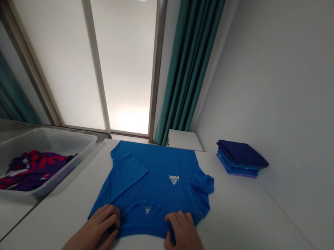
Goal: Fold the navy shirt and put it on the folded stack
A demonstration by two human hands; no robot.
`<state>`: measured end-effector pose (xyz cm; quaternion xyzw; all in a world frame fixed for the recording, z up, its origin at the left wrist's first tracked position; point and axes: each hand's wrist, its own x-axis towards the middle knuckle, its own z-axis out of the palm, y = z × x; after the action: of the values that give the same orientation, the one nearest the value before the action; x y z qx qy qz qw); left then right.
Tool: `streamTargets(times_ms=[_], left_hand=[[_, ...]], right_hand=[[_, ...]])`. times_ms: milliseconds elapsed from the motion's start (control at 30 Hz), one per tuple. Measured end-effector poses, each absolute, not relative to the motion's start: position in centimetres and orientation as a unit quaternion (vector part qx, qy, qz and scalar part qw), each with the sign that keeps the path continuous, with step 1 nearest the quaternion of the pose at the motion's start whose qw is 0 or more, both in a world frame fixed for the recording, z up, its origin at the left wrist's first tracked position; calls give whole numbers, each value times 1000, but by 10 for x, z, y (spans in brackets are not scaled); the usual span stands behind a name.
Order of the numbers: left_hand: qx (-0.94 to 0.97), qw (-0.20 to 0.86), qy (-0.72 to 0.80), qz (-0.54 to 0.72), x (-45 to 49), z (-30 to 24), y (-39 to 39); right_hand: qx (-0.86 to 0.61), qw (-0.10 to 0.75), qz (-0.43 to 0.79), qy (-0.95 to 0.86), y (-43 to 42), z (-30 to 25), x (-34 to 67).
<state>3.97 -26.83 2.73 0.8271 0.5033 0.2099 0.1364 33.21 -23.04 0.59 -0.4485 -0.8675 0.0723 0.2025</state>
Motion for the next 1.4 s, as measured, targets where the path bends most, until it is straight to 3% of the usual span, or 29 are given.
streamTargets(times_ms=[167, 467, 733, 1067, 1400], left_hand=[[798, 121, 542, 233, 42, 15, -265], [779, -10, 564, 272, 48, -1, -269], [779, -2, 566, 270, 46, -2, -271], [806, 115, 520, 259, 39, 20, -276], [829, 55, 512, 218, 43, 19, -277]], right_hand=[[-469, 201, 81, -856, -234, 1, 334], [-462, 146, 119, -867, -238, -2, 341], [-482, 171, 118, -851, -237, -2, 340], [-489, 256, 148, -821, -232, 2, 343], [-435, 205, 89, -872, -240, 6, 339]])
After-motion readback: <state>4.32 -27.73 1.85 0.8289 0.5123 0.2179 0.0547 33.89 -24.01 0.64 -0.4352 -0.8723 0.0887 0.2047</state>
